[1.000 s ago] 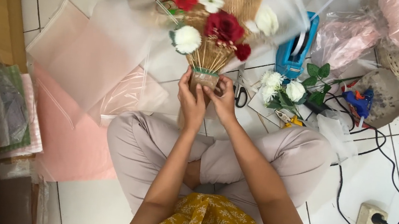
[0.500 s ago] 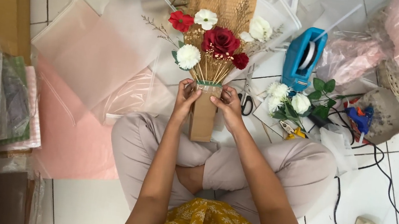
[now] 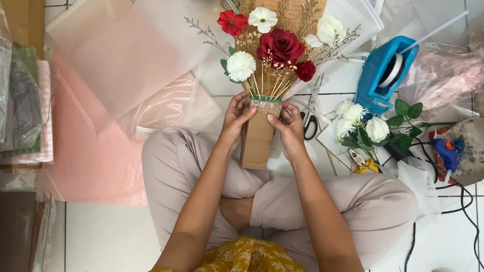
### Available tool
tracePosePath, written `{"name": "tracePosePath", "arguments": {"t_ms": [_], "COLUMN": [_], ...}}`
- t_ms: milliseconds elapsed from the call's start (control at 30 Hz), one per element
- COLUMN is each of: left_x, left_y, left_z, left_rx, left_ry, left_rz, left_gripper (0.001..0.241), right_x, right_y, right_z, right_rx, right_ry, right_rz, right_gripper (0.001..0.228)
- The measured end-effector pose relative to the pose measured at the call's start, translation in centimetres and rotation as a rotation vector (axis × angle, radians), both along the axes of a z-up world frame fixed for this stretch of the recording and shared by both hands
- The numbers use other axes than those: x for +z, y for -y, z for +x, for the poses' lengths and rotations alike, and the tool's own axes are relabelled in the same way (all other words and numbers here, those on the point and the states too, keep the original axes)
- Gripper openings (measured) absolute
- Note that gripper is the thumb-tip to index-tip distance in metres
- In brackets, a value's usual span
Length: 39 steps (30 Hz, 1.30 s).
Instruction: The person cuts a sheet of translucent pink paper with scissors, folds it, and then wraps it around a small bouquet of artificial flowers attached to a cardboard base. The person adjusts the paper and secures the wrapping around the bouquet.
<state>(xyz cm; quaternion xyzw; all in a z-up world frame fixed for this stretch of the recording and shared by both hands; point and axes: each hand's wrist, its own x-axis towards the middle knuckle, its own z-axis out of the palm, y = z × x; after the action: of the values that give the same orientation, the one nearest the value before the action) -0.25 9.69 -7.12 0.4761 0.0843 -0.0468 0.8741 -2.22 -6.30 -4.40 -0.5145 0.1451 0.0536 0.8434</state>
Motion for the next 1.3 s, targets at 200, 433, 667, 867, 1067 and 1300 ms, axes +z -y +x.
{"name": "tracePosePath", "arguments": {"t_ms": [200, 433, 667, 867, 1067, 1300], "left_x": [0.4, 1.4, 0.3, -1.4, -1.5, -1.4], "left_y": [0.3, 0.6, 0.9, 0.8, 0.7, 0.6], "left_z": [-0.1, -0.6, -1.0, -0.9, -1.0, -1.1], "left_rx": [0.023, 0.087, 0.150, 0.183, 0.198, 0.251], "left_ry": [-0.001, -0.038, -0.097, -0.122, -0.128, -0.094], "left_rz": [0.038, 0.071, 0.120, 0.136, 0.096, 0.084], "left_gripper": [0.070, 0.069, 0.069, 0.070, 0.070, 0.075], "right_x": [0.7, 0.6, -1.6, -1.4, -1.4, -1.3], "right_y": [-0.1, -0.4, -1.0, -1.6, -2.1, -2.4], "right_z": [-0.2, -0.5, -0.8, -1.1, -1.3, -1.3], "right_rx": [-0.013, -0.028, -0.014, -0.054, -0.074, -0.127], "right_ry": [0.003, -0.009, -0.050, -0.068, -0.040, -0.026], "right_rz": [0.015, 0.023, -0.003, 0.014, -0.019, -0.065], "right_gripper": [0.059, 0.059, 0.059, 0.061, 0.062, 0.064]}}
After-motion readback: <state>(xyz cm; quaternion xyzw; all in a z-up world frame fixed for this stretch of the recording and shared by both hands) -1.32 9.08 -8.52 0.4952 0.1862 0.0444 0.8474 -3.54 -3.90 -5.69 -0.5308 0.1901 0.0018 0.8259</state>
